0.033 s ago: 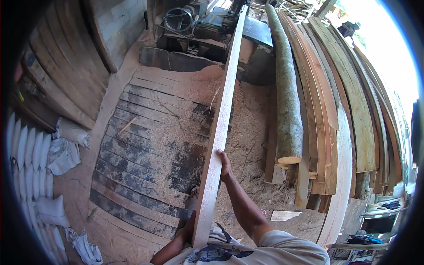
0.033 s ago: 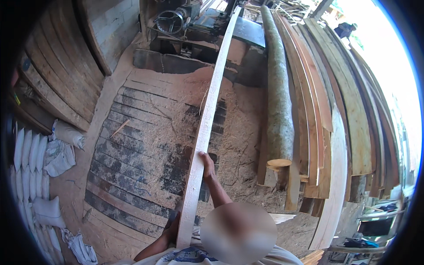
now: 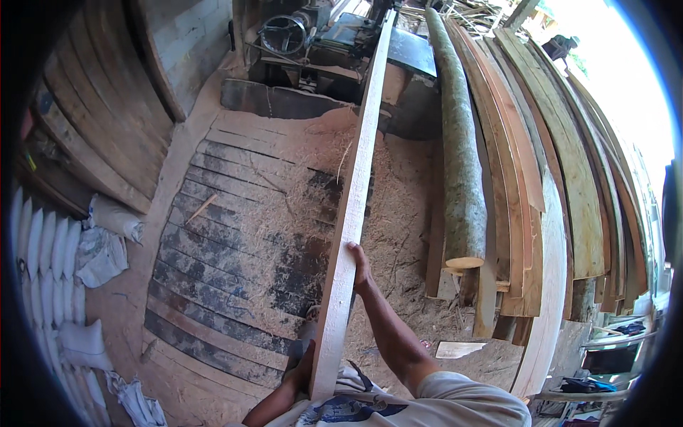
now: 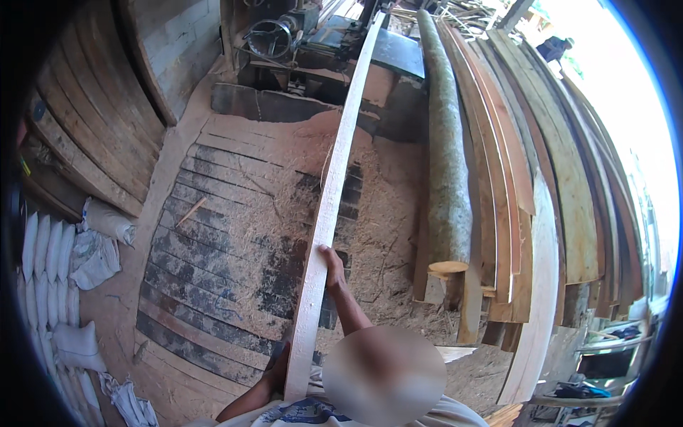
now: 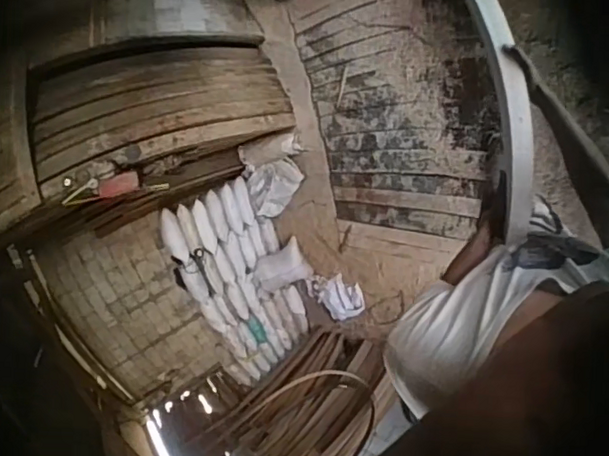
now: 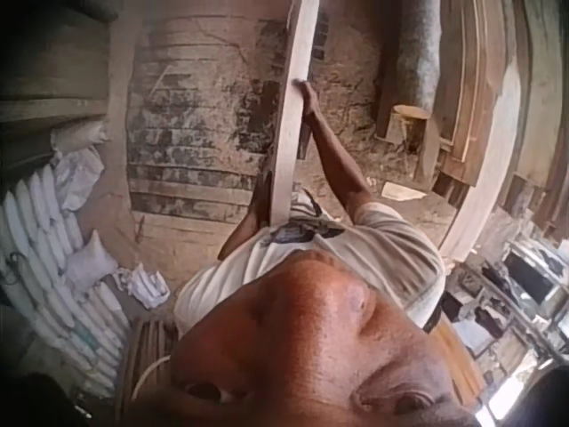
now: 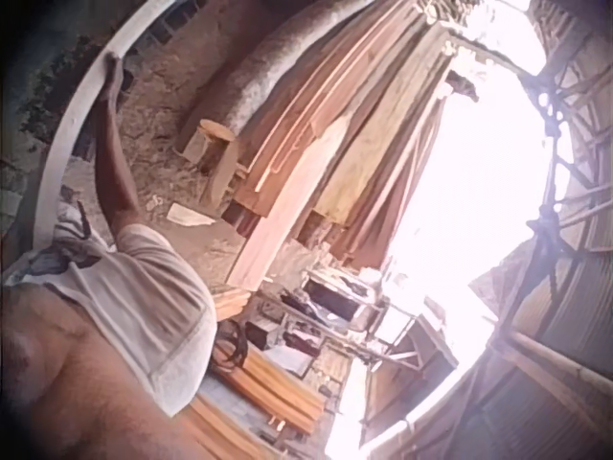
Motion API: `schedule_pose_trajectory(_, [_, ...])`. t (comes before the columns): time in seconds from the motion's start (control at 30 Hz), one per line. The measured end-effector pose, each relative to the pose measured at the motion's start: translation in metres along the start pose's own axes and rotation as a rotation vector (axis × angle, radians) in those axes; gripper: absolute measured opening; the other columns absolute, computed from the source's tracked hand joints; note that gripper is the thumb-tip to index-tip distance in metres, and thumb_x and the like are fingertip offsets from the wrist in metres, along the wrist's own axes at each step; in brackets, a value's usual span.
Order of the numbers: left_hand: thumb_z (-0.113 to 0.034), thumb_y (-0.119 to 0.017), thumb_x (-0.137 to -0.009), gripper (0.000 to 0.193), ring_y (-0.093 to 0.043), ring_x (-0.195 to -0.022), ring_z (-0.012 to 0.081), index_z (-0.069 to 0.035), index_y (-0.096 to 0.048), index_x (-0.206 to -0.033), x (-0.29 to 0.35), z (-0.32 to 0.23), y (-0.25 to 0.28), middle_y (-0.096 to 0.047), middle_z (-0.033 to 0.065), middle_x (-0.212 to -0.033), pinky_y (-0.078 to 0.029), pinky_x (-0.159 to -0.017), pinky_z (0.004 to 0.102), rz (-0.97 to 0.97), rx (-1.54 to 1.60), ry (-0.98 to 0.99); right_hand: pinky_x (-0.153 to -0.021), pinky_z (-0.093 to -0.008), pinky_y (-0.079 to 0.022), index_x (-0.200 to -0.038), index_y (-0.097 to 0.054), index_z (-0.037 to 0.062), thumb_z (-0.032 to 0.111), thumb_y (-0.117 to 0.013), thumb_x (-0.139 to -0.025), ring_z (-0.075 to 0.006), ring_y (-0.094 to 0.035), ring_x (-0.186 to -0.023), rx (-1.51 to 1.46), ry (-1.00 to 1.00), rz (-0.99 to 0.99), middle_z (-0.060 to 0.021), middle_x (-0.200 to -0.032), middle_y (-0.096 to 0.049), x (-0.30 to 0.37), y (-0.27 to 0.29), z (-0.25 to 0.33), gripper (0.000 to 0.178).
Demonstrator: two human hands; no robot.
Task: The person passes a long wooden board multiple times through a powered jointer or planer machine, lifting and repositioning it between passes to smooth the surface.
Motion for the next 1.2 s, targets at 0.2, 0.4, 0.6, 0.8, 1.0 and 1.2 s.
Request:
schedule_pose_trajectory(0.2, [-0.059, -0.036, -0.093, 0.062, -0.052, -0.105, 0.0177, -0.014, -0.041, -0.135, -0.057, -0.095, -0.019, -0.054, 0.0055, -0.117, -0.045, -0.088, 0.033, 0.034, 0.06, -0.116, -0.063, -0.0354, -0.049, -0.106, -0.056, 0.0032, 0.053, -0.061, -0.073, -0.0217, -0.058, -0.069, -0.061, -0.02, -0.033, -0.01, -0.083, -0.058, -0.075, -0.019, 0.074, 0.06])
schedule_pose_trajectory(0.4, [-0.06, -0.035, -0.093, 0.063, -0.053, -0.104, 0.0175, -0.014, -0.042, -0.135, -0.112, -0.183, -0.039, -0.055, 0.0055, -0.116, -0.046, -0.087, 0.0329, 0.017, 0.041, -0.111, -0.062, -0.0359, -0.049, -0.108, -0.055, 0.0018, 0.05, -0.062, -0.074, -0.023, -0.058, -0.069, -0.022, 0.013, -0.1, -0.0107, -0.083, -0.058, -0.153, -0.022, 0.133, 0.059])
schedule_pose_trajectory(0.6, [-0.061, -0.035, -0.092, 0.064, -0.053, -0.103, 0.0173, -0.013, -0.042, -0.135, -0.175, -0.277, -0.067, -0.055, 0.0055, -0.115, -0.047, -0.086, 0.0328, -0.009, 0.009, -0.087, -0.065, -0.0348, -0.048, -0.109, -0.055, 0.0048, 0.047, -0.061, -0.075, -0.0215, -0.058, -0.071, -0.008, 0.085, -0.074, -0.0095, -0.084, -0.058, -0.237, -0.019, 0.197, 0.055])
schedule_pose_trajectory(0.8, [-0.062, -0.035, -0.092, 0.065, -0.054, -0.102, 0.0171, -0.013, -0.043, -0.134, -0.219, -0.36, -0.096, -0.056, 0.0055, -0.114, -0.047, -0.085, 0.0326, -0.057, 0.019, -0.101, -0.066, -0.0332, -0.047, -0.108, -0.056, 0.0057, 0.048, -0.059, -0.077, -0.0203, -0.058, -0.073, 0.049, 0.147, -0.072, -0.009, -0.085, -0.058, -0.33, -0.019, 0.256, 0.053])
schedule_pose_trajectory(1.0, [-0.063, -0.035, -0.091, 0.066, -0.055, -0.101, 0.0169, -0.013, -0.043, -0.134, -0.258, -0.451, -0.125, -0.056, 0.0055, -0.114, -0.048, -0.084, 0.0325, -0.081, 0.023, -0.151, -0.067, -0.0362, -0.048, -0.113, -0.053, 0.0031, 0.052, -0.059, -0.075, -0.0239, -0.058, -0.074, 0.015, 0.112, -0.066, -0.0125, -0.087, -0.058, -0.414, -0.025, 0.315, 0.062])
schedule_pose_trajectory(1.2, [-0.063, -0.034, -0.091, 0.067, -0.056, -0.1, 0.0168, -0.013, -0.044, -0.134, -0.311, -0.534, -0.151, -0.057, 0.0055, -0.113, -0.049, -0.083, 0.0323, -0.078, 0.003, -0.161, -0.071, -0.0367, -0.047, -0.115, -0.052, -0.0002, 0.053, -0.061, -0.073, -0.0247, -0.058, -0.08, 0.014, 0.116, -0.105, -0.0135, -0.09, -0.058, -0.496, -0.021, 0.378, 0.069])
Point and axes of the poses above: each hand's wrist, its own x-axis away from the middle knuckle, its own y-axis out of the back of the hand, z = x × y, the point moved 6 cm from there along -x, towards the middle knuckle
